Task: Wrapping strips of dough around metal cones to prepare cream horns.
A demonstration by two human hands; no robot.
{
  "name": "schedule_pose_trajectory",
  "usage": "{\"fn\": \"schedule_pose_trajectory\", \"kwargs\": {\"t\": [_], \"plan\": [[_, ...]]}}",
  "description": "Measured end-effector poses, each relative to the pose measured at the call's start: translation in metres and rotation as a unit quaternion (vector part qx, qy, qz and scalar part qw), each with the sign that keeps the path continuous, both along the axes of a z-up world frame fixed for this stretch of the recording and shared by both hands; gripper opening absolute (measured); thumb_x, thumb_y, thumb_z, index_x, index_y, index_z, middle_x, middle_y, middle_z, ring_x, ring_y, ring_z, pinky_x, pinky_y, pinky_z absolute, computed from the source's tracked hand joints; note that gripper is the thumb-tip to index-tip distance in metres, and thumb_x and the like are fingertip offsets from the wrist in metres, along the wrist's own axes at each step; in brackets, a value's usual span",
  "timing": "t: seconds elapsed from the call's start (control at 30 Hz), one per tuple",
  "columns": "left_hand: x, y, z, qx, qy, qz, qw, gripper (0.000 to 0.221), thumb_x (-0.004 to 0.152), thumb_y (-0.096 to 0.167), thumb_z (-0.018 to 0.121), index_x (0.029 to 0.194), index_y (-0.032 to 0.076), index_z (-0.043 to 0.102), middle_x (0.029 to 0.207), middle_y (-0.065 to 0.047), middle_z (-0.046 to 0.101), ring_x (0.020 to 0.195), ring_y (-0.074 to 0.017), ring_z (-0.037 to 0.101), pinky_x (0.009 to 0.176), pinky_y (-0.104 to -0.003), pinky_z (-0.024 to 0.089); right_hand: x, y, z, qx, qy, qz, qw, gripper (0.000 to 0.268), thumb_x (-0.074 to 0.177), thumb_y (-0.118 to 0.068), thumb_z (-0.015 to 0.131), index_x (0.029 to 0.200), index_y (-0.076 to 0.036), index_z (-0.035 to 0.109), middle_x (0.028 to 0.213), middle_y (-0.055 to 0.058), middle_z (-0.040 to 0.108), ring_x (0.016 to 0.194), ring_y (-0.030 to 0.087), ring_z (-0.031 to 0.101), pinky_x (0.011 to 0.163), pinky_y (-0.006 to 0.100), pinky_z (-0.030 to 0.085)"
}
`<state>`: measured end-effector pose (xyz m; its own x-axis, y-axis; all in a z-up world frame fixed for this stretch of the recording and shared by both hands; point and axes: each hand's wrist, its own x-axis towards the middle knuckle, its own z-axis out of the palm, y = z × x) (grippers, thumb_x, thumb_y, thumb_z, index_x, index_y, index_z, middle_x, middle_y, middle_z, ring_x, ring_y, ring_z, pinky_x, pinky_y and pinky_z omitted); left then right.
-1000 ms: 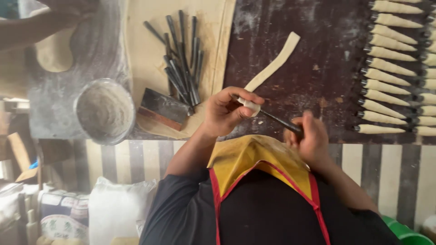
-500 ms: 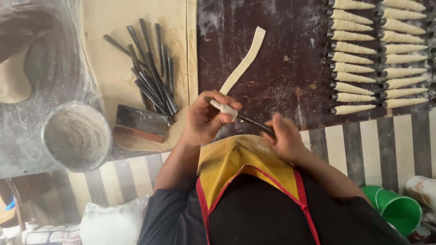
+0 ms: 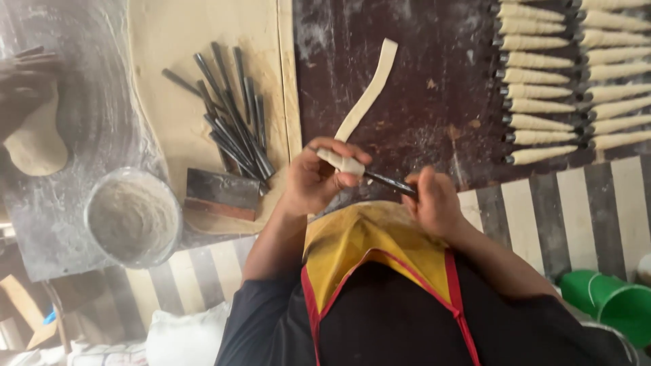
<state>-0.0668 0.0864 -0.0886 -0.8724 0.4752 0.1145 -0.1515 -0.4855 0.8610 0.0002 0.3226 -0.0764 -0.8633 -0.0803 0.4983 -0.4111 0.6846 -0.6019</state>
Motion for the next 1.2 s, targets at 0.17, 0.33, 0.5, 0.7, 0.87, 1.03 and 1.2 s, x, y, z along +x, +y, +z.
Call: {"fn": "schedule_pose_trajectory", "kwargs": {"t": [0.17, 0.33, 0.5, 0.7, 0.87, 1.03, 1.2], "plan": [[-0.004, 0.000, -0.003, -0.013, -0.002, -0.023, 1.000, 0.035, 0.100, -0.001, 0.073, 0.130, 0.001, 0.055, 0.129, -0.017, 0.069, 0.103, -0.0146, 0.069, 0.089, -0.026, 0.059, 0.010, 0.008, -0.019, -0.255, -0.271, 0.117, 0.921, 0.042, 0.113, -0.045, 0.044, 0.101, -0.007, 0.057, 0.081, -0.001, 0.066, 0.069, 0.012, 0.064, 0.063, 0.028, 0.051], [-0.002, 0.004, -0.004, 0.010, 0.018, -0.040, 0.999, 0.037, 0.100, 0.000, 0.073, 0.132, 0.002, 0.054, 0.131, -0.015, 0.069, 0.108, -0.0143, 0.069, 0.091, -0.027, 0.060, 0.007, 0.012, -0.031, -0.327, -0.244, 0.180, 0.895, 0.053, 0.114, -0.044, 0.042, 0.087, -0.001, 0.057, 0.069, 0.007, 0.059, 0.059, 0.018, 0.051, 0.058, 0.033, 0.041], [0.000, 0.008, -0.005, 0.023, 0.004, -0.024, 0.999, 0.038, 0.100, 0.000, 0.074, 0.133, 0.003, 0.054, 0.131, -0.015, 0.070, 0.106, -0.0138, 0.069, 0.089, -0.027, 0.060, 0.001, -0.002, -0.003, -0.028, -0.017, 0.029, 0.999, 0.053, 0.117, -0.044, 0.040, 0.081, -0.009, 0.058, 0.060, 0.002, 0.050, 0.055, 0.019, 0.042, 0.061, 0.039, 0.037], [-0.005, 0.013, -0.005, 0.030, -0.007, -0.033, 0.999, 0.041, 0.099, -0.001, 0.075, 0.134, 0.005, 0.053, 0.125, -0.013, 0.068, 0.109, -0.0137, 0.066, 0.095, -0.027, 0.057, 0.017, 0.011, -0.033, -0.101, -0.178, 0.022, 0.979, 0.078, 0.110, -0.066, 0.031, 0.090, 0.005, 0.053, 0.065, 0.007, 0.056, 0.049, 0.014, 0.050, 0.045, 0.027, 0.039], [-0.008, 0.016, -0.007, 0.027, -0.015, -0.054, 0.998, 0.041, 0.100, -0.002, 0.075, 0.134, 0.005, 0.053, 0.130, -0.014, 0.067, 0.105, -0.0128, 0.067, 0.093, -0.027, 0.058, -0.002, 0.008, -0.018, -0.431, -0.349, 0.172, 0.814, 0.071, 0.112, -0.065, 0.019, 0.104, -0.003, 0.053, 0.093, 0.008, 0.063, 0.084, 0.022, 0.062, 0.079, 0.038, 0.054], [0.000, 0.013, -0.009, 0.019, 0.014, -0.058, 0.998, 0.043, 0.100, -0.002, 0.075, 0.135, 0.006, 0.052, 0.130, -0.013, 0.067, 0.112, -0.0137, 0.065, 0.098, -0.028, 0.056, -0.004, 0.015, -0.024, -0.365, -0.311, 0.135, 0.867, 0.073, 0.113, -0.061, 0.028, 0.079, -0.002, 0.057, 0.065, 0.012, 0.057, 0.056, 0.023, 0.053, 0.054, 0.037, 0.042], [-0.004, 0.012, -0.012, 0.027, 0.003, -0.062, 0.998, 0.043, 0.099, 0.000, 0.076, 0.135, 0.006, 0.053, 0.128, -0.013, 0.068, 0.109, -0.0134, 0.067, 0.094, -0.028, 0.058, -0.002, 0.010, -0.027, -0.039, 0.027, 0.015, 0.999, 0.056, 0.121, -0.046, 0.043, 0.085, -0.005, 0.055, 0.069, 0.009, 0.052, 0.063, 0.025, 0.051, 0.066, 0.041, 0.041]]}}
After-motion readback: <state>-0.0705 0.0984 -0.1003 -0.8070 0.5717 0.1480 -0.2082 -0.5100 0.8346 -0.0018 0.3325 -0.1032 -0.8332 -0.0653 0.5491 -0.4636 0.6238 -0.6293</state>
